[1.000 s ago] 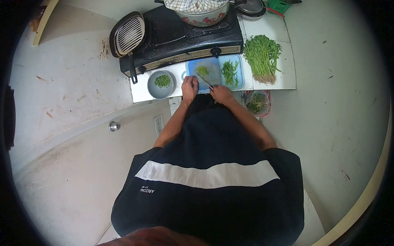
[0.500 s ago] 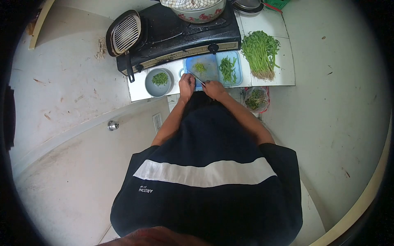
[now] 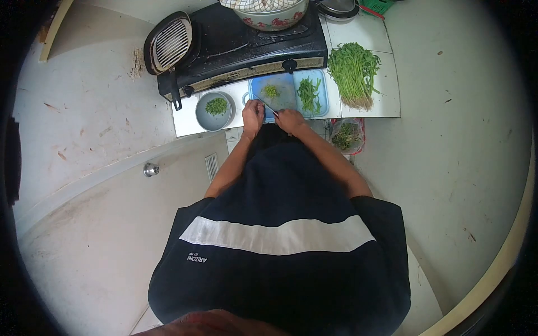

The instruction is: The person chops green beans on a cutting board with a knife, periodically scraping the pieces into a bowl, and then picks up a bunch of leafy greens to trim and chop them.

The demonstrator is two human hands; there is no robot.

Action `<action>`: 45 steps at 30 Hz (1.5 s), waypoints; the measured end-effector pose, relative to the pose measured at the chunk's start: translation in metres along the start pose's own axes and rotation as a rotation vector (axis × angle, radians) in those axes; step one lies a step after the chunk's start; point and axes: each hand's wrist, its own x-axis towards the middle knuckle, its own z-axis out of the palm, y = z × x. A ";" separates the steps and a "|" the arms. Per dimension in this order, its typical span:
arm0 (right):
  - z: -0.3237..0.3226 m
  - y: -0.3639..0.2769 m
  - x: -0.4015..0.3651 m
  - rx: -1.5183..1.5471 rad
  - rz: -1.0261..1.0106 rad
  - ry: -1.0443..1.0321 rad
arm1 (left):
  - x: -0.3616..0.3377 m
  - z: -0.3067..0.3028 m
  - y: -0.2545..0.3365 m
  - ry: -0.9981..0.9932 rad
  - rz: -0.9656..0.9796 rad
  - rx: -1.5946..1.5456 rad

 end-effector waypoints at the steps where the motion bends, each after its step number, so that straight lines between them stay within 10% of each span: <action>1: 0.001 -0.001 -0.001 0.002 -0.001 0.000 | -0.001 -0.001 0.000 0.006 0.011 0.005; 45: -0.001 0.008 -0.014 0.024 0.008 -0.034 | -0.010 -0.005 0.001 0.007 0.017 0.087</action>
